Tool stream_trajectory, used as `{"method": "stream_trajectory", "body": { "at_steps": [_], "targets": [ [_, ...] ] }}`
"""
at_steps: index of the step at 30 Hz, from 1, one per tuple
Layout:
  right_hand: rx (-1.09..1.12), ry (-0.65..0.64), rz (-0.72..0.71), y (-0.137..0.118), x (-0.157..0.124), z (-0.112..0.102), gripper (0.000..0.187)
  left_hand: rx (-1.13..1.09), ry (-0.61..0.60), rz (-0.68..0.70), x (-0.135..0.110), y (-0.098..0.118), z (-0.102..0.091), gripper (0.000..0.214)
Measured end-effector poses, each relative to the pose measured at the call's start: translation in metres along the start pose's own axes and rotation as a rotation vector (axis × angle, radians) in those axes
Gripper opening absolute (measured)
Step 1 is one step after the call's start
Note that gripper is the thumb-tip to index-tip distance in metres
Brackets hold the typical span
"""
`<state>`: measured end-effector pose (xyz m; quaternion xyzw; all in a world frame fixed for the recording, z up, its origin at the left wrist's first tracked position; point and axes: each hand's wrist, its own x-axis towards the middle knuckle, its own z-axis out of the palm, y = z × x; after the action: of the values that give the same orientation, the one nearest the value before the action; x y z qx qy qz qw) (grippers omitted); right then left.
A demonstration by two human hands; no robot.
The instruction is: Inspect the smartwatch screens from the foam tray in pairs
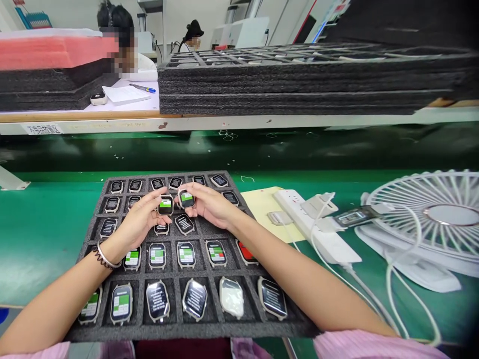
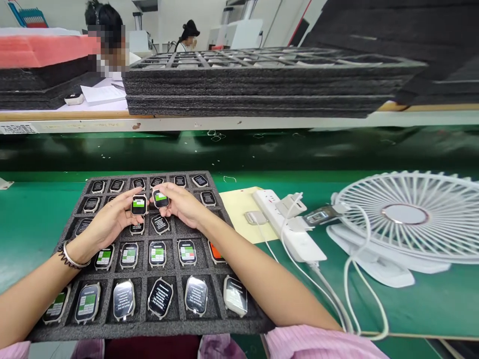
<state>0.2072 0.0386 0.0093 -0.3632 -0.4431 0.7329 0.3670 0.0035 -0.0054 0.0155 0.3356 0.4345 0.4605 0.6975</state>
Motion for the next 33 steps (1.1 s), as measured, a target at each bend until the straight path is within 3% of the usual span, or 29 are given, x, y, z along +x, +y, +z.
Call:
{"method": "stream_trajectory", "body": {
  "at_steps": [7, 16, 25, 33],
  "targets": [
    [-0.105, -0.004, -0.074, -0.0049, -0.0050, -0.0041, 0.049, -0.107, 0.000, -0.061, -0.0023, 0.0024, 0.0022, 0.051],
    [-0.171, -0.036, -0.088, -0.0016, -0.0037, -0.0041, 0.042, 0.002, -0.024, 0.048, -0.0037, 0.0003, 0.0019, 0.060],
    [-0.157, -0.071, -0.139, -0.0028, -0.0069, -0.0026, 0.040, 0.054, -0.002, 0.118, -0.0057, -0.0014, 0.0012, 0.046],
    [-0.130, -0.136, -0.102, -0.0018, -0.0073, -0.0047, 0.043, 0.038, 0.009, 0.134, -0.0056, -0.0009, -0.0023, 0.039]
  ]
}}
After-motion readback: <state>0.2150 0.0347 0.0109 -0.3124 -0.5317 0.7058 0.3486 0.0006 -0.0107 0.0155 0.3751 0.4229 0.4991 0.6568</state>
